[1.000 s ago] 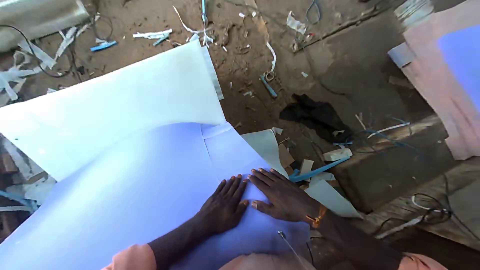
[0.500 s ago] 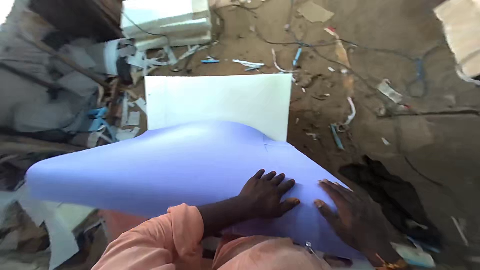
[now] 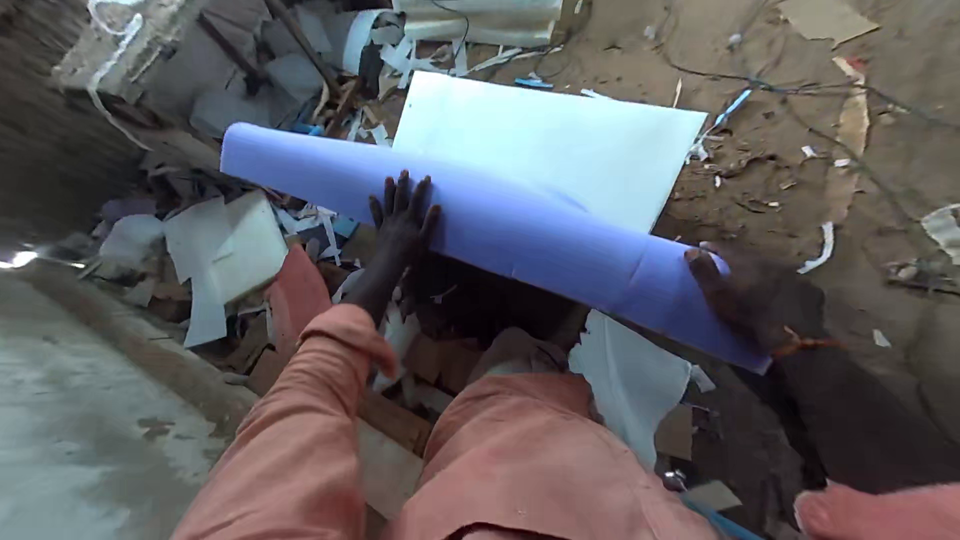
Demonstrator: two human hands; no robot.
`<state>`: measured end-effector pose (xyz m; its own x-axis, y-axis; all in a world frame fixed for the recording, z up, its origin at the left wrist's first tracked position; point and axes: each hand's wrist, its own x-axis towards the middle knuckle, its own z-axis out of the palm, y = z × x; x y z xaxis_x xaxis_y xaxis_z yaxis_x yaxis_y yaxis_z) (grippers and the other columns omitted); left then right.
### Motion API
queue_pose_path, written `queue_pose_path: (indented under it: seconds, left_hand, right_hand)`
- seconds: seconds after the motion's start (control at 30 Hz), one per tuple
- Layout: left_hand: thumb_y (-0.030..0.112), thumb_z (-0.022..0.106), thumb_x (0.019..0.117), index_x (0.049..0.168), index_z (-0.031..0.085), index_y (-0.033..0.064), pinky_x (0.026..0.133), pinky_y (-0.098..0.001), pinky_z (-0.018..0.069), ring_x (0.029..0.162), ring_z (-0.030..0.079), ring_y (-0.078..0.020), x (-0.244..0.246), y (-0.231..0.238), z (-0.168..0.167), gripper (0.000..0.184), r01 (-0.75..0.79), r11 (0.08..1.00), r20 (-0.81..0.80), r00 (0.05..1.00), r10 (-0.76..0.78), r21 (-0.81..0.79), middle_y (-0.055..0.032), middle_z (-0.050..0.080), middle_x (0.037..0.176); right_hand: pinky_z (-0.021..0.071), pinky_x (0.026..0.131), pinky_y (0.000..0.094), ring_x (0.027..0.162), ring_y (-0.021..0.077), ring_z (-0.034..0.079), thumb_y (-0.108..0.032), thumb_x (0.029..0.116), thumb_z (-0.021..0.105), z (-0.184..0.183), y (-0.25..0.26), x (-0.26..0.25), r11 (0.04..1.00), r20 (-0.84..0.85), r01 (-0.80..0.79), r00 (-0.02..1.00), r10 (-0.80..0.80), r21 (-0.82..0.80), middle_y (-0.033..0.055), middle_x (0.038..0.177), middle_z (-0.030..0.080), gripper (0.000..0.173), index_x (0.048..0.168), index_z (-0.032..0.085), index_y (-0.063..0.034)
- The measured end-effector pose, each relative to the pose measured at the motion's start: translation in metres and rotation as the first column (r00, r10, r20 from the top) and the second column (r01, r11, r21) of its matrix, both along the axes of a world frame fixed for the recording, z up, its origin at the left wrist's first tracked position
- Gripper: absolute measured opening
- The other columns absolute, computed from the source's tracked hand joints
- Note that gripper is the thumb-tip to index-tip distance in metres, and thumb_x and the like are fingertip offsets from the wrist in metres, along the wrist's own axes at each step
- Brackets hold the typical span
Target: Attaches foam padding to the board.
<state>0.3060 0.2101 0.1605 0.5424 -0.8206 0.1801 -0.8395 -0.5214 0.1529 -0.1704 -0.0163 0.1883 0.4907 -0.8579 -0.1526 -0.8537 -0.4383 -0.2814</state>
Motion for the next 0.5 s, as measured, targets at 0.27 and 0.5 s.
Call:
queue_pose_path:
  seconds: [0.27, 0.5]
  left_hand:
    - [0.069, 0.017, 0.1031, 0.162, 0.024, 0.0429, 0.122, -0.0696, -0.0017, 0.160, 0.003, -0.0294, 0.007, -0.015, 0.001, 0.065, 0.012, 1.000, -0.033, 0.999, -0.012, 0.001, 0.0003, 0.012, 0.174]
    - [0.067, 0.021, 0.1042, 0.162, 0.026, 0.0414, 0.122, -0.0689, -0.0019, 0.160, 0.004, -0.0306, 0.016, -0.022, -0.001, 0.064, 0.026, 0.999, -0.007, 1.000, -0.026, -0.030, -0.0017, 0.013, 0.173]
  right_hand:
    - [0.0423, 0.088, 0.0802, 0.121, 0.0517, 0.060, -0.080, 0.0962, 0.021, 0.018, -0.001, 0.011, 0.997, -0.056, 0.080, 0.995, -0.079, 0.021, 0.0240, 0.132, 0.065, 0.081, 0.143, 0.059, -0.0263]
    - [0.0440, 0.084, 0.0792, 0.115, 0.0534, 0.063, -0.082, 0.0947, 0.024, 0.017, -0.006, 0.017, 0.993, 0.001, 0.117, 0.993, -0.117, -0.012, 0.0261, 0.125, 0.068, 0.081, 0.138, 0.063, -0.0260]
